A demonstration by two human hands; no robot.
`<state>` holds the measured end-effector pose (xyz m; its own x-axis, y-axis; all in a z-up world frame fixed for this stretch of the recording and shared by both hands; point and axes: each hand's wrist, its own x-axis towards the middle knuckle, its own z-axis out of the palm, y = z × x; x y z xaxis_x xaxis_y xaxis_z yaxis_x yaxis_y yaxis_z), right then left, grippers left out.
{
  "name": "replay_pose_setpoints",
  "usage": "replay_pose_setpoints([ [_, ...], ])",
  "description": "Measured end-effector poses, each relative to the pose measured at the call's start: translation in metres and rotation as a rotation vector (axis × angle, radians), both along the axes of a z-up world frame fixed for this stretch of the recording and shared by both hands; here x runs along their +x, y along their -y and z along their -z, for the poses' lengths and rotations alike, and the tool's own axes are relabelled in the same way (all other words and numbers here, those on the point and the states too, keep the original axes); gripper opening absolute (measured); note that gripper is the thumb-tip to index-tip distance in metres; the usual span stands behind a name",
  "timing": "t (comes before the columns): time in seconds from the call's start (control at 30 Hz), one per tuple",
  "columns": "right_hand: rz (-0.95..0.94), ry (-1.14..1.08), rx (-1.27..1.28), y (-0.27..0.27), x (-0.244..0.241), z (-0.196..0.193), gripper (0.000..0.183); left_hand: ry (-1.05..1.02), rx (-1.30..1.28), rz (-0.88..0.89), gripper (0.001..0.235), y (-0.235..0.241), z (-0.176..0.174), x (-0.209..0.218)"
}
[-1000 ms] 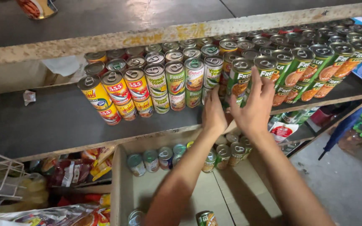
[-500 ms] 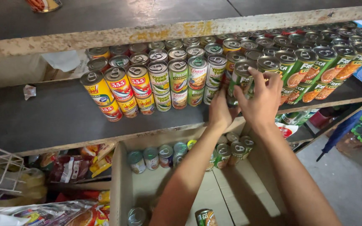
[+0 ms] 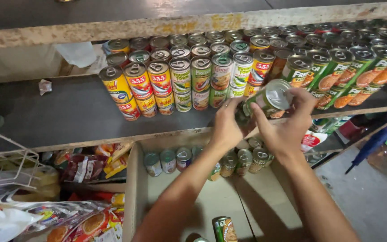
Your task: The person organizes food cans by taking them out of a cardboard box and placing them onto a shelf, while also rearranging cans already on the shelf to make space.
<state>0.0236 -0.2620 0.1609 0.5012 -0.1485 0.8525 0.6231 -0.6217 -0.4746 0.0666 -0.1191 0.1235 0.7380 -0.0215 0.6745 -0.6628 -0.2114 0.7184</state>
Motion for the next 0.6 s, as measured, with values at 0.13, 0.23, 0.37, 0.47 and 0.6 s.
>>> replay_pose_setpoints([
  [0.13, -0.236, -0.056, 0.154, -0.011, -0.017, 0.004, 0.07, -0.044, 0.1, -0.031, 0.064, -0.049, -0.005, -0.035],
  [0.23, -0.323, -0.11, 0.177, -0.032, -0.025, 0.01, 0.073, -0.13, 0.182, -0.025, 0.065, -0.091, 0.005, -0.055],
  [0.37, -0.337, -0.23, 0.05, -0.059, -0.026, 0.018, 0.081, -0.314, 0.252, -0.041, 0.062, -0.133, 0.012, -0.074],
  [0.47, -0.405, -0.377, 0.061, -0.085, -0.031, 0.036, 0.08, -0.38, 0.362, -0.13, 0.062, -0.164, 0.022, -0.089],
  [0.6, -0.494, -0.523, 0.07, -0.106, -0.027, 0.077, 0.076, -0.556, 0.549, -0.258, 0.069, -0.183, 0.035, -0.105],
])
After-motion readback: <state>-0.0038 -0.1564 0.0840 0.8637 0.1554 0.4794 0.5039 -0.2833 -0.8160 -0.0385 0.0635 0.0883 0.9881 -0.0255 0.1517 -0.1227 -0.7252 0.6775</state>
